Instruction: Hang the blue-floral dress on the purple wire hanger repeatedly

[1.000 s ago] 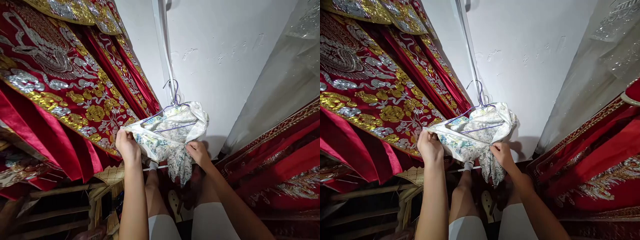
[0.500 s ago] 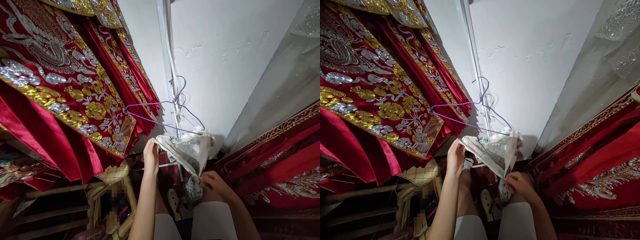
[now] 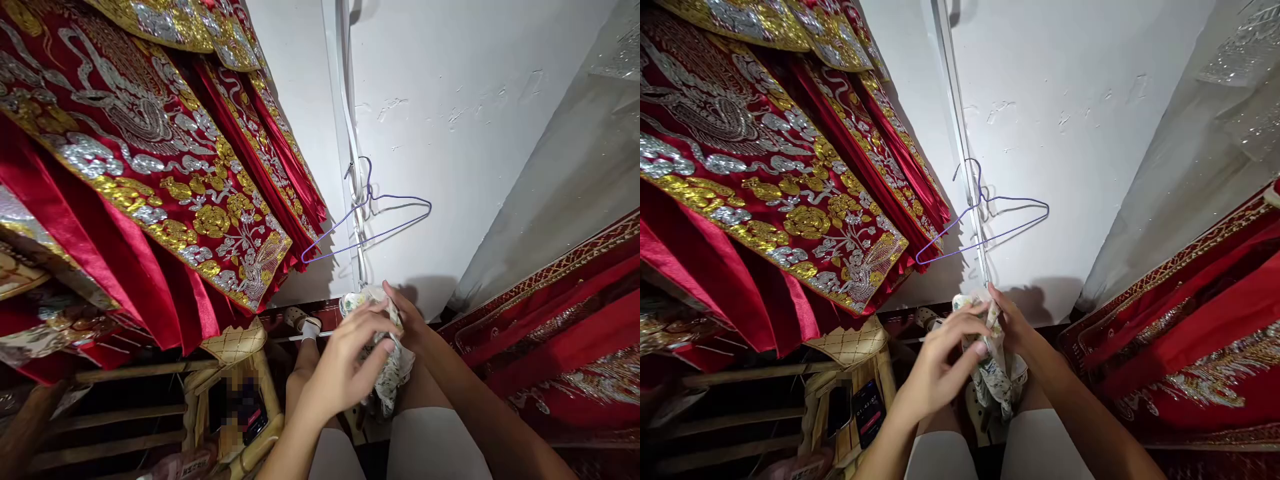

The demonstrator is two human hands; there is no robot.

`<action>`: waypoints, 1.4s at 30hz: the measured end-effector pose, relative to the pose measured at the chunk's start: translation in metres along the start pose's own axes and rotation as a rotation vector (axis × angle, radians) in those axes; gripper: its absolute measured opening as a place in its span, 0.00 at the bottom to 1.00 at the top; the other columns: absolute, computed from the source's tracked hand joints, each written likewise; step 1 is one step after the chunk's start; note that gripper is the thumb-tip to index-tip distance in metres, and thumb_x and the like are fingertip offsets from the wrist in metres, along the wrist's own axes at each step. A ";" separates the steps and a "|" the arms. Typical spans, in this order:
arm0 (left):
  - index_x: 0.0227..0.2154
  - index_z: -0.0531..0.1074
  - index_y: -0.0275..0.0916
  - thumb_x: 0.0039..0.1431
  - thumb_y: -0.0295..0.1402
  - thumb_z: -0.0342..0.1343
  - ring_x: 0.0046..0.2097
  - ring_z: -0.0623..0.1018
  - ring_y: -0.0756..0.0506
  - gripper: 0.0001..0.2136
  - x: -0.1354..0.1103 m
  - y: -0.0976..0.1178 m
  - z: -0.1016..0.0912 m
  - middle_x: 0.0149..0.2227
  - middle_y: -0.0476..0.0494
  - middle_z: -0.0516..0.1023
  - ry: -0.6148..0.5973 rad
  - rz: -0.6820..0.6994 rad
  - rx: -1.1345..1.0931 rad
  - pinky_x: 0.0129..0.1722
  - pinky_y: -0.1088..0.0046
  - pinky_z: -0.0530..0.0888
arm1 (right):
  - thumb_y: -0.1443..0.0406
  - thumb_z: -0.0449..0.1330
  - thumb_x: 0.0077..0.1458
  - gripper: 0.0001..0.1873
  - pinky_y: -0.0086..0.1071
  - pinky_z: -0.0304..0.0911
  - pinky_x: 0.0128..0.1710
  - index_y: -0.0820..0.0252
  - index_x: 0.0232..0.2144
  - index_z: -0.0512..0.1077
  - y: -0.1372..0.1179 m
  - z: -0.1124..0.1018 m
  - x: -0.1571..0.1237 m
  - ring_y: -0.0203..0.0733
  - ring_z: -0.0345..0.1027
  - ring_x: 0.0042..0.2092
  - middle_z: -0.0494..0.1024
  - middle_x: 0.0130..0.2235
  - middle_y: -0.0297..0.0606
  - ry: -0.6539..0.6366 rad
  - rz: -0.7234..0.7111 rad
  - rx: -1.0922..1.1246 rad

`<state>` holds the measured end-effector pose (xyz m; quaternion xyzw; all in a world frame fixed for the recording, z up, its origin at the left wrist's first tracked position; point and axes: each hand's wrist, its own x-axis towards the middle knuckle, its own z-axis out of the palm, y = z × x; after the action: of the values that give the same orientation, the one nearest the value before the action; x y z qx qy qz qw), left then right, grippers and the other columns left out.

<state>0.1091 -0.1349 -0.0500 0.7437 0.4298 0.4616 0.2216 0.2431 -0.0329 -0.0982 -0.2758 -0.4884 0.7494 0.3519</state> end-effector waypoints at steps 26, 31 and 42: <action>0.37 0.81 0.38 0.67 0.36 0.48 0.45 0.81 0.33 0.15 -0.018 -0.087 -0.085 0.40 0.31 0.83 -0.460 -0.556 0.963 0.49 0.58 0.70 | 0.68 0.56 0.48 0.28 0.38 0.63 0.52 0.56 0.54 0.75 -0.062 -0.076 0.093 0.48 0.70 0.52 0.77 0.55 0.42 0.238 -0.458 -0.780; 0.57 0.71 0.35 0.69 0.33 0.43 0.62 0.74 0.35 0.20 -0.015 -0.087 -0.086 0.61 0.29 0.73 -0.323 -0.668 0.982 0.60 0.57 0.69 | 0.64 0.53 0.48 0.10 0.32 0.60 0.34 0.59 0.28 0.74 -0.038 -0.095 0.096 0.44 0.66 0.34 0.75 0.29 0.36 0.270 -0.401 -0.823; 0.65 0.64 0.33 0.71 0.37 0.39 0.73 0.54 0.38 0.25 0.036 -0.089 -0.087 0.71 0.33 0.56 0.180 -0.183 0.660 0.71 0.50 0.53 | 0.63 0.55 0.43 0.08 0.29 0.46 0.25 0.58 0.19 0.60 -0.067 -0.096 0.025 0.35 0.50 0.28 0.57 0.23 0.28 0.303 -0.319 -0.765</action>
<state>0.0012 -0.0633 -0.0552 0.6898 0.6386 0.3398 -0.0290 0.3181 0.0572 -0.0732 -0.4142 -0.7099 0.4020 0.4036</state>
